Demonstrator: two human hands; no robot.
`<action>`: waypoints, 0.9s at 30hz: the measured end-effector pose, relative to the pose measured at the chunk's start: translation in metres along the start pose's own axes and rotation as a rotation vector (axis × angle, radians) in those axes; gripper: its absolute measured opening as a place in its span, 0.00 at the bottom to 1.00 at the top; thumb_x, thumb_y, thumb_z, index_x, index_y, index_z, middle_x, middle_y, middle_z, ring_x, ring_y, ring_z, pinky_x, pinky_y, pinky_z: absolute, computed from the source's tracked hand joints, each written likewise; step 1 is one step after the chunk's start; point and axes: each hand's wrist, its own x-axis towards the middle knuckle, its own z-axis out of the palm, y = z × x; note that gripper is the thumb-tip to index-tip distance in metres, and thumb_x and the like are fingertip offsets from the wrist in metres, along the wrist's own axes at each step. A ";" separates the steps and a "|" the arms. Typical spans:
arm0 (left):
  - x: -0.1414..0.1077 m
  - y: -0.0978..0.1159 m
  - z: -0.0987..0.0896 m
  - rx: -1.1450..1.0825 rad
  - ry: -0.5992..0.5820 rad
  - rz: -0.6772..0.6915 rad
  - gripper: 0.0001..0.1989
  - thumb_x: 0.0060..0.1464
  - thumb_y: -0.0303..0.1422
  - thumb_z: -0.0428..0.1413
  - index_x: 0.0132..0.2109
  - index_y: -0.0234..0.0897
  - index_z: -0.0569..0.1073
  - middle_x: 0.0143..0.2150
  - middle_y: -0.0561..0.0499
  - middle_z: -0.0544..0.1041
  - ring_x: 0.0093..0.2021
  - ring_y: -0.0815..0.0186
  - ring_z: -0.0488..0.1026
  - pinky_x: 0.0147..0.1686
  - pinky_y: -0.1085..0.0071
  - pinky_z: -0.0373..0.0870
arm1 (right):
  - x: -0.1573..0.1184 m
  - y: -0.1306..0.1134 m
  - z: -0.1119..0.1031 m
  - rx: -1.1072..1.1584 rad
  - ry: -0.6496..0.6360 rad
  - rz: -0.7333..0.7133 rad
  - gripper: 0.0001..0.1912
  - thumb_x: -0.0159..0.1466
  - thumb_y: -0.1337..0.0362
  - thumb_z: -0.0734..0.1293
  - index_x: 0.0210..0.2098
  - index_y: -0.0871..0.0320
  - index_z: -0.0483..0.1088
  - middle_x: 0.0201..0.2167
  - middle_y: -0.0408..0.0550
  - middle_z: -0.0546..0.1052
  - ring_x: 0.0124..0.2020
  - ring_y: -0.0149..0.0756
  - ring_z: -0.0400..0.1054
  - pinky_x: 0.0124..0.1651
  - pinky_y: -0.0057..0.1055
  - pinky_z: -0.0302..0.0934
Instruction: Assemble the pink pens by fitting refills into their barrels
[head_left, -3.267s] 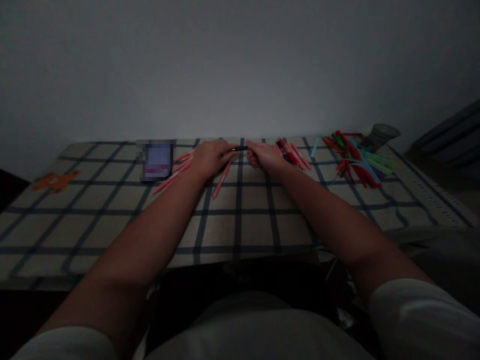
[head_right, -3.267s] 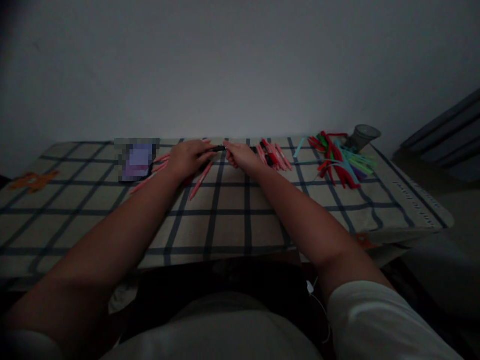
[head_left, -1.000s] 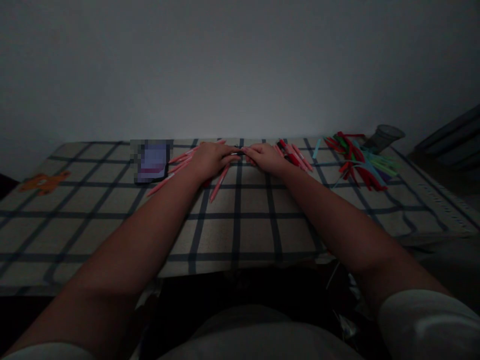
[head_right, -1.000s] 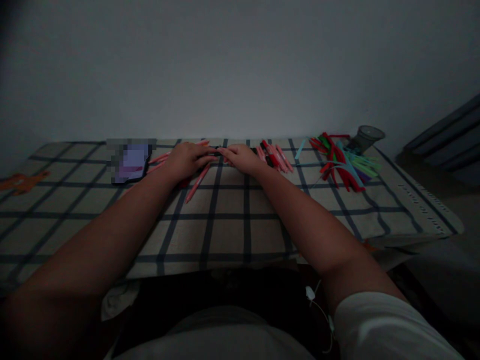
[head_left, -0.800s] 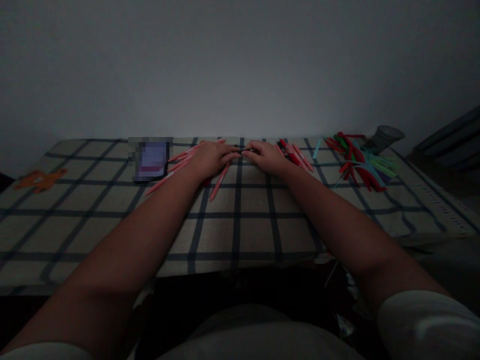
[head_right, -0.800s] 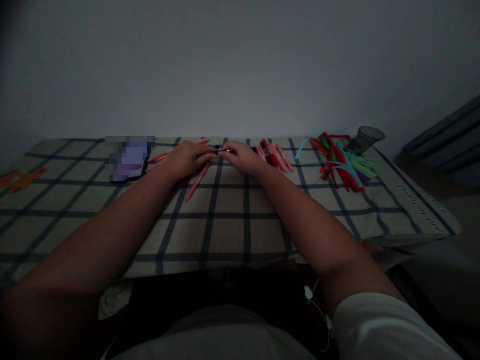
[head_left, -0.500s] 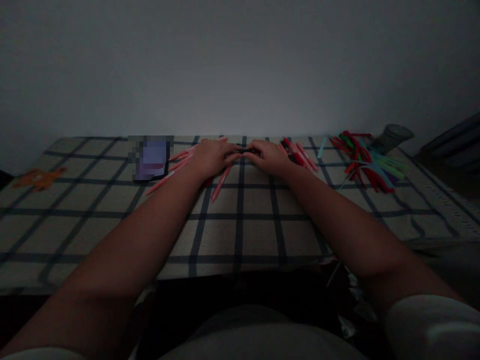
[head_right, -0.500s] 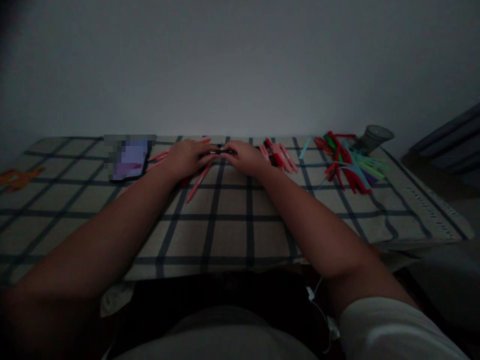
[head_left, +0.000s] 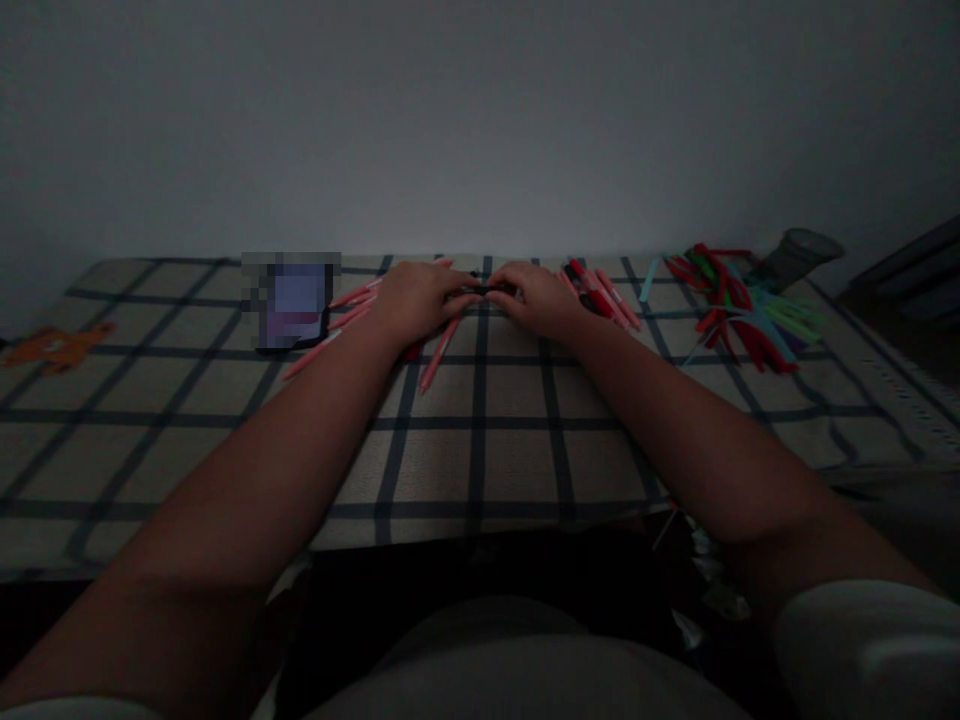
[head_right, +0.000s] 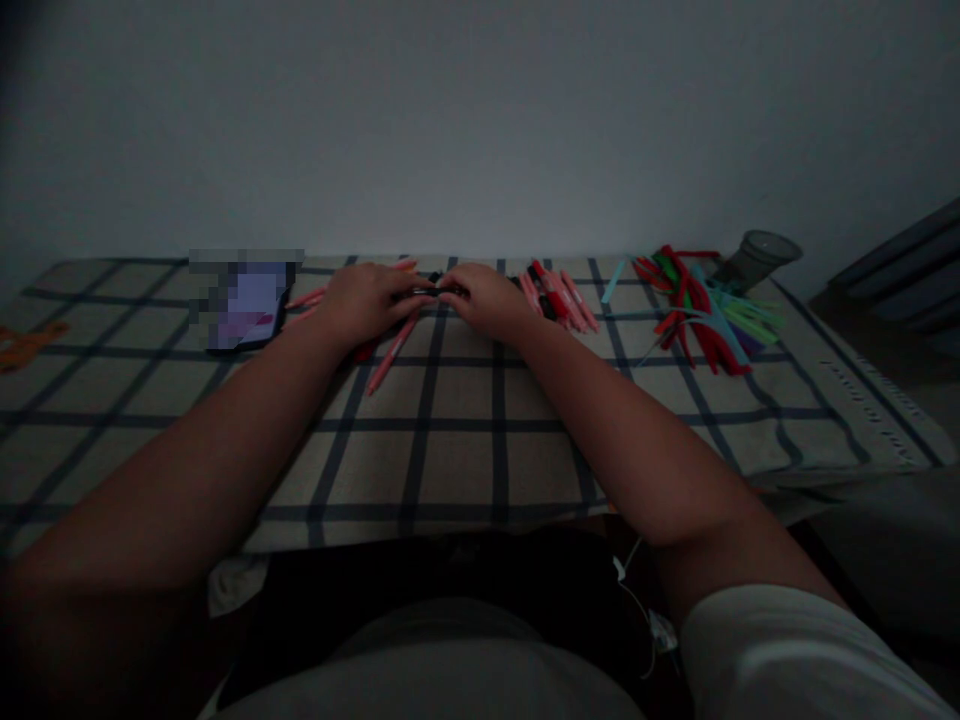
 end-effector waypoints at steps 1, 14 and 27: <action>0.000 0.000 -0.001 -0.006 0.002 -0.002 0.22 0.74 0.50 0.53 0.68 0.58 0.79 0.63 0.51 0.85 0.65 0.54 0.78 0.58 0.62 0.69 | 0.000 0.000 0.000 -0.004 0.010 0.004 0.15 0.72 0.58 0.65 0.51 0.58 0.79 0.50 0.58 0.82 0.50 0.50 0.70 0.56 0.43 0.62; -0.001 0.002 -0.003 -0.025 0.012 -0.028 0.21 0.74 0.48 0.52 0.66 0.56 0.81 0.62 0.51 0.85 0.63 0.53 0.80 0.58 0.61 0.69 | 0.000 0.001 0.000 -0.052 0.030 0.015 0.23 0.78 0.51 0.58 0.47 0.58 0.80 0.48 0.58 0.82 0.50 0.49 0.71 0.56 0.43 0.61; -0.001 0.000 -0.001 -0.054 0.023 -0.018 0.22 0.74 0.48 0.53 0.67 0.56 0.80 0.62 0.50 0.85 0.64 0.53 0.79 0.60 0.60 0.68 | 0.000 -0.002 -0.003 -0.021 0.041 0.048 0.14 0.72 0.55 0.66 0.46 0.58 0.77 0.46 0.57 0.80 0.46 0.48 0.68 0.52 0.43 0.61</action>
